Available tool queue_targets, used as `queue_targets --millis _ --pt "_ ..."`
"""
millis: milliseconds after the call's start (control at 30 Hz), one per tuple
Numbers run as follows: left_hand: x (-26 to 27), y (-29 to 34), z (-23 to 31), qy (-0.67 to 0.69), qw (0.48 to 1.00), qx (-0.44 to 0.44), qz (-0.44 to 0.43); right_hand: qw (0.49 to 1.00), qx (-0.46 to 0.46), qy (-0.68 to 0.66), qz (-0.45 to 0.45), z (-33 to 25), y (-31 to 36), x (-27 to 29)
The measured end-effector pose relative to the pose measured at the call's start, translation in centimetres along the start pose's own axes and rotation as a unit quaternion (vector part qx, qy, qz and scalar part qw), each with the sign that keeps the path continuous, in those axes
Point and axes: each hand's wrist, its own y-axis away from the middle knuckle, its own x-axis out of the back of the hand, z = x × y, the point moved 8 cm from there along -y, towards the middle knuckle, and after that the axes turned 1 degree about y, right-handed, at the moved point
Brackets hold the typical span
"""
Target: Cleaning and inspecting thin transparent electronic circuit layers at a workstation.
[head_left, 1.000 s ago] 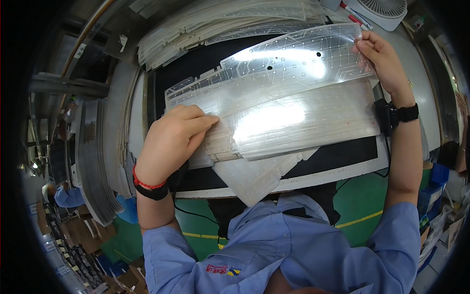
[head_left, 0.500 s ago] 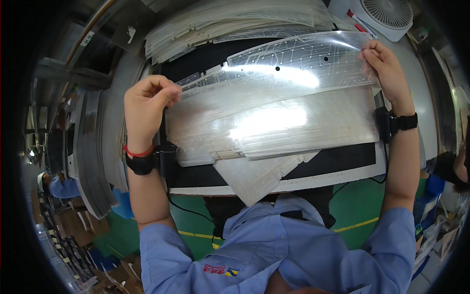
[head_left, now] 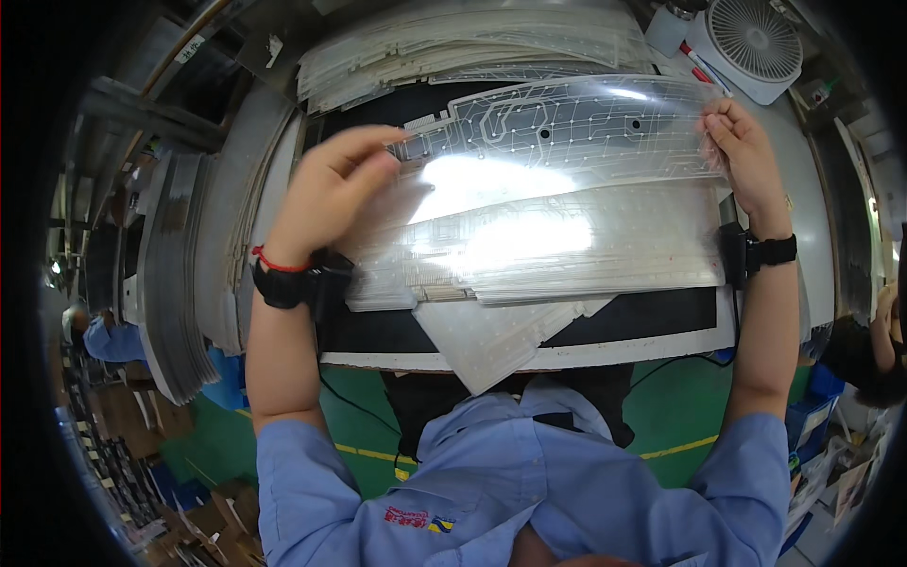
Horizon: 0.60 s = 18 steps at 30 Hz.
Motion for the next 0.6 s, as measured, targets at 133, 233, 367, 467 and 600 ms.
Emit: queue_targets --millis 133,233,367,467,600 --pt "-4.9 1.0 4.1 -0.204 0.954 -0.108 -0.19 1.0 -0.013 -0.008 0.001 0.2 0.2 -0.1" --pt "-4.9 1.8 5.0 -0.239 0.948 -0.122 -0.173 1.0 -0.02 -0.01 -0.002 0.2 0.3 -0.3" --pt "-4.5 2.4 5.5 -0.277 0.938 -0.133 -0.161 1.0 -0.023 -0.008 -0.005 0.4 0.1 -0.1" --pt "-4.4 2.5 5.7 -0.291 0.933 -0.135 -0.161 1.0 -0.025 -0.005 0.004 0.4 0.2 0.0" --pt "-2.1 1.6 4.4 -0.165 0.968 -0.163 -0.095 1.0 -0.009 -0.008 -0.003 0.4 0.0 0.3"
